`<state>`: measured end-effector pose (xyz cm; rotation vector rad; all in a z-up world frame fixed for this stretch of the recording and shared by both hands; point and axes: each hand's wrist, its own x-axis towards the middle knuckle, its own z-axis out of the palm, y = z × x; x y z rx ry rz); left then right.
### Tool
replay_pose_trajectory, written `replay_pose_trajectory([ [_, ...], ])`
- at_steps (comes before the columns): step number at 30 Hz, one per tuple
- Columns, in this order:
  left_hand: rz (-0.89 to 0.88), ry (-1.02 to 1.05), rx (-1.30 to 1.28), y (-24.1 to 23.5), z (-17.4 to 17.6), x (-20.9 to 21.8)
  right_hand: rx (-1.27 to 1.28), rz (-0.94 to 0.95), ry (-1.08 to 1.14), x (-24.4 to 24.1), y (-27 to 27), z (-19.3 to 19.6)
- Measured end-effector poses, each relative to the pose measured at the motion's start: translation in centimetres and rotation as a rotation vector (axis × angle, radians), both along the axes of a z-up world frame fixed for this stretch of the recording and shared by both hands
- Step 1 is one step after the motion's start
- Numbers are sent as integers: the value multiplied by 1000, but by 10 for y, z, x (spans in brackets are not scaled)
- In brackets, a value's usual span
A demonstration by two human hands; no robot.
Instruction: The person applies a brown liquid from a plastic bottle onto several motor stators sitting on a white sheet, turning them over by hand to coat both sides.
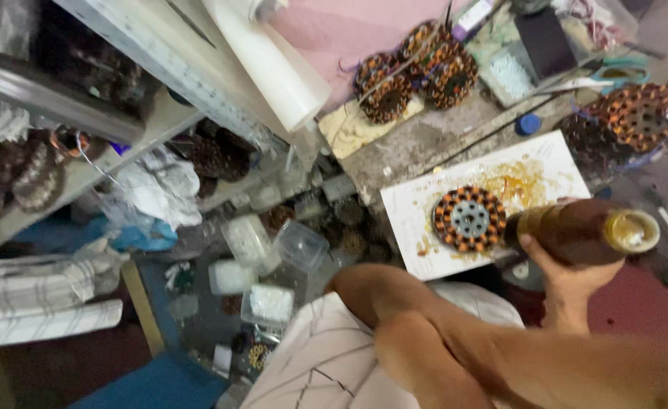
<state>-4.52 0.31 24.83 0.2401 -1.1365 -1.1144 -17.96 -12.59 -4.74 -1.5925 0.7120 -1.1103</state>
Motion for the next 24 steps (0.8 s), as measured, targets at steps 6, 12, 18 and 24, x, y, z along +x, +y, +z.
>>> replay_pose_trajectory([
  [6, 1223, -145, 537, 42, -142, 70, -23, 27, 44, -28, -23, 7],
  [12, 701, 386, 1147, 61, -301, 47, -79, 18, 56, -26, -38, -4],
  [18, 789, 366, 955, 47, -335, 37, -116, 48, 39, -25, -51, -13],
  [24, 602, 650, 911, 40, -301, 36, 18, 97, -142, -23, -49, -13],
])
